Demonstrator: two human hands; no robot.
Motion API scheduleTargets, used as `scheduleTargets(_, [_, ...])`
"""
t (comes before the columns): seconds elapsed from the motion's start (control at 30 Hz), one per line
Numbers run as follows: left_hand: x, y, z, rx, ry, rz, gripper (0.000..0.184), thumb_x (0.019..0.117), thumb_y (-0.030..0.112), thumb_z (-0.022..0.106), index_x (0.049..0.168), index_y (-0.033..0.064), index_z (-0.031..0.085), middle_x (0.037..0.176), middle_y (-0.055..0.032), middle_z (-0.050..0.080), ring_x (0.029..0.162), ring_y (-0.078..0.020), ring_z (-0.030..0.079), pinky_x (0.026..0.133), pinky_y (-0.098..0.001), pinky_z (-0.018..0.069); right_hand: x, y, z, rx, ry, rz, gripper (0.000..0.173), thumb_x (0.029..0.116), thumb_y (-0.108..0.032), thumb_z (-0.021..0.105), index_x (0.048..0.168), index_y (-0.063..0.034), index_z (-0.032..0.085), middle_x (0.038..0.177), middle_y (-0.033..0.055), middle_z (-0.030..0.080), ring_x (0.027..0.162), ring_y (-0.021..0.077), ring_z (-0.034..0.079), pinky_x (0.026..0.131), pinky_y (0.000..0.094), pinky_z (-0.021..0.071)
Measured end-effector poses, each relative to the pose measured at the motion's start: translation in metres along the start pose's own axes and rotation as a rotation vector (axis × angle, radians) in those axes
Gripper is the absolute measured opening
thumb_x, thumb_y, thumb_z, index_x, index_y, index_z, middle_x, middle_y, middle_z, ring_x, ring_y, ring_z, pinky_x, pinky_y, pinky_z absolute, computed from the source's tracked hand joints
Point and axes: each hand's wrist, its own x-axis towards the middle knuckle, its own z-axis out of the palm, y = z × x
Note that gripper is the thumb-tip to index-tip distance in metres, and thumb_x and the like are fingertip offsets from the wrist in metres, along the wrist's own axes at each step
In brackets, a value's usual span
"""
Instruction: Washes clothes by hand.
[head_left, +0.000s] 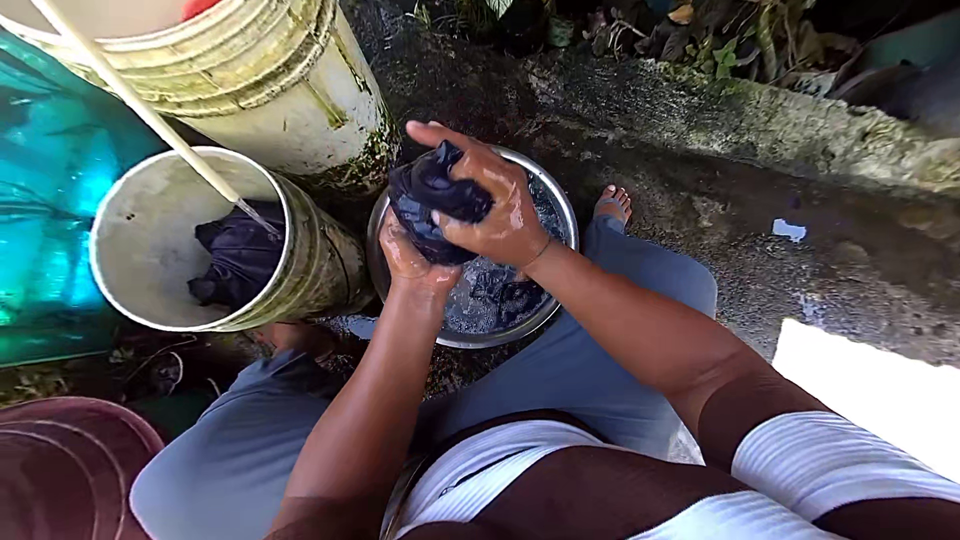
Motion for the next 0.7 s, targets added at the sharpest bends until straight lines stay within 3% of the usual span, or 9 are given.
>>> scheduleTargets(0.13, [-0.014,0.008,-0.031,0.035,-0.108,-0.279,0.063,0.104,0.063,0.023,0.101,0.02,0.069,0.094,-0.0027,0.073,0.092,-0.0154,0.071,0.08,-0.0372,0.0603,-0.018,-0.021,0.005,-0.176,-0.273,-0.082,0.024,0.0785,-0.024,0.08,0.095,-0.0067,0.077,0.118,0.0114,0.076,0.127,0.0342,0.063,0.113,0.0556,0.0444])
scheduleTargets(0.23, [-0.016,0.02,-0.042,0.266,-0.083,-0.354,0.041,0.1086,0.032,0.029,0.097,0.0196,0.067,0.085,0.0042,0.071,0.081,-0.0043,0.068,0.073,-0.0233,0.0575,-0.032,-0.033,0.008,-0.293,-0.428,-0.128,0.024,0.0742,-0.03,0.079,0.09,-0.0118,0.078,0.104,0.0073,0.077,0.115,0.0298,0.068,0.104,0.0539,0.0489])
scheduleTargets(0.27, [-0.015,0.024,-0.043,0.441,-0.054,-0.322,0.033,0.1068,0.02,0.035,0.098,0.0158,0.067,0.084,0.0044,0.07,0.079,-0.0016,0.066,0.071,-0.0192,0.0558,-0.036,-0.037,0.011,-0.309,-0.469,-0.136,0.024,0.0705,-0.029,0.08,0.089,-0.0129,0.078,0.102,0.0062,0.077,0.112,0.0289,0.068,0.102,0.0538,0.0485])
scheduleTargets(0.33, [-0.014,0.034,-0.045,0.997,-0.116,-0.272,0.026,0.1074,0.012,0.044,0.12,0.0052,0.066,0.101,0.0008,0.069,0.091,0.0005,0.064,0.083,-0.0168,0.0529,-0.044,-0.042,0.016,-0.342,-0.557,-0.144,0.023,0.0677,-0.028,0.082,0.087,-0.0163,0.079,0.1,0.0024,0.077,0.112,0.027,0.066,0.102,0.053,0.0467])
scheduleTargets(0.43, [-0.019,0.037,-0.012,1.523,-0.187,-0.332,0.025,0.1068,0.014,0.045,0.113,0.0021,0.066,0.096,0.0014,0.067,0.087,0.0032,0.06,0.081,-0.0169,0.0501,-0.057,-0.04,0.024,-0.361,-0.606,-0.167,0.018,0.0692,-0.025,0.082,0.086,-0.0192,0.078,0.095,-0.0001,0.074,0.108,0.0265,0.066,0.098,0.0526,0.0472])
scheduleTargets(0.5, [-0.021,0.034,-0.001,1.362,0.0,-0.452,0.024,0.1092,0.015,0.039,0.11,0.0089,0.062,0.089,0.0069,0.064,0.079,0.006,0.059,0.074,-0.0131,0.0506,-0.063,-0.035,0.026,-0.345,-0.607,-0.174,0.017,0.0689,-0.023,0.08,0.085,-0.0177,0.077,0.09,0.0008,0.072,0.104,0.0268,0.065,0.095,0.0516,0.0467])
scheduleTargets(0.57, [-0.024,0.036,-0.005,1.093,0.188,-0.423,0.03,0.1115,0.021,0.033,0.114,0.0107,0.062,0.088,0.006,0.064,0.078,0.0018,0.061,0.072,-0.0177,0.0522,-0.056,-0.027,0.027,-0.286,-0.608,-0.182,0.012,0.0728,-0.022,0.077,0.082,-0.0148,0.075,0.092,0.0023,0.073,0.104,0.0263,0.065,0.097,0.0505,0.0472])
scheduleTargets(0.63, [-0.029,0.051,-0.009,0.882,0.311,-0.292,0.032,0.1115,0.03,0.033,0.11,0.0163,0.062,0.082,0.006,0.067,0.073,-0.0024,0.064,0.065,-0.0224,0.056,-0.046,-0.019,0.033,-0.202,-0.565,-0.175,0.013,0.0767,-0.023,0.076,0.082,-0.0114,0.074,0.103,0.0057,0.074,0.113,0.0273,0.066,0.108,0.0526,0.0444])
scheduleTargets(0.7, [-0.032,0.087,-0.022,0.822,0.265,-0.131,0.029,0.1093,0.033,0.039,0.118,0.0158,0.06,0.089,0.0019,0.069,0.081,-0.0098,0.068,0.073,-0.0321,0.0596,-0.036,-0.017,0.034,-0.132,-0.547,-0.154,0.023,0.0847,-0.03,0.078,0.089,-0.0089,0.071,0.125,0.0095,0.071,0.133,0.0297,0.058,0.12,0.0572,0.0343])
